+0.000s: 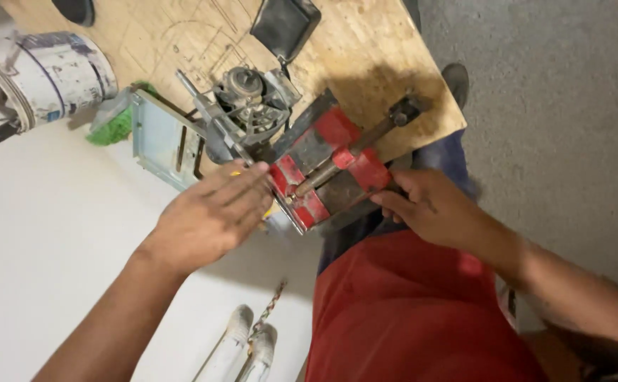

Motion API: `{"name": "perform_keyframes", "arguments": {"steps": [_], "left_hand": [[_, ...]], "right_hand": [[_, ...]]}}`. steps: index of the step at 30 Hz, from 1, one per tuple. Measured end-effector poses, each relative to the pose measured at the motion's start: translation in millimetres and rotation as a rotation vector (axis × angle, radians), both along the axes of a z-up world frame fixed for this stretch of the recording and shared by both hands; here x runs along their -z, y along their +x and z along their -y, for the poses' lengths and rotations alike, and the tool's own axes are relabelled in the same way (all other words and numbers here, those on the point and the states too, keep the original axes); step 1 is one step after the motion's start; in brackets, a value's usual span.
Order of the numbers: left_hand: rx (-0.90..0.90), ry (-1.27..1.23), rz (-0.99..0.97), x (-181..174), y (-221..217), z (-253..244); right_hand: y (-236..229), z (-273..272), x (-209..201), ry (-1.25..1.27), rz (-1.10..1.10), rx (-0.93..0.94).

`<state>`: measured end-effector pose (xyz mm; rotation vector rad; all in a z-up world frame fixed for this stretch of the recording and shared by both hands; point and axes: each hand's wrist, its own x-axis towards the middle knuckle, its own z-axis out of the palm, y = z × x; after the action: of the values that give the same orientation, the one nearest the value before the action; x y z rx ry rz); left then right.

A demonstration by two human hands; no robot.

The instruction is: Repairing or adjusting a mechanical component on a workbench using a screwdriver and pliers

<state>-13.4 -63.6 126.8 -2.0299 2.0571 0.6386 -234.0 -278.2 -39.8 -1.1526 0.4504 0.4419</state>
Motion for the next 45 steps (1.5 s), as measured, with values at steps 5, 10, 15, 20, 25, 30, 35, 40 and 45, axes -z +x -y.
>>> {"name": "perform_keyframes", "arguments": {"steps": [5,10,15,20,25,30,35,40,45], "left_hand": [[-0.118,-0.051,0.093,11,-3,-17],[-1.430,0.384,-0.239,9,-35,3],[-0.329,0.271,0.176,-1,-20,16],[0.010,-0.054,-0.032,3,-3,9],[-0.945,0.426,-0.121,7,-31,6],[-0.838,0.585,0.008,0,-22,32],[0.141,-0.098,0.005,-2,-6,25],[-0.672,-0.024,-0.088,-20,-27,22],[-1.059,0.259,-0.165,-4,-30,11]], "right_hand": [[-2,0,8,0.016,-0.023,-0.086],[1,-1,4,0.055,-0.051,-0.045],[7,9,-8,-0.035,-0.043,-0.183],[11,10,-7,0.001,-0.040,-0.093],[15,12,-7,0.013,-0.066,-0.120],[11,12,-4,0.039,-0.084,-0.136],[11,14,-2,0.039,-0.063,-0.127],[12,16,-5,0.069,-0.091,-0.169],[14,13,3,0.086,-0.123,-0.163]]}}
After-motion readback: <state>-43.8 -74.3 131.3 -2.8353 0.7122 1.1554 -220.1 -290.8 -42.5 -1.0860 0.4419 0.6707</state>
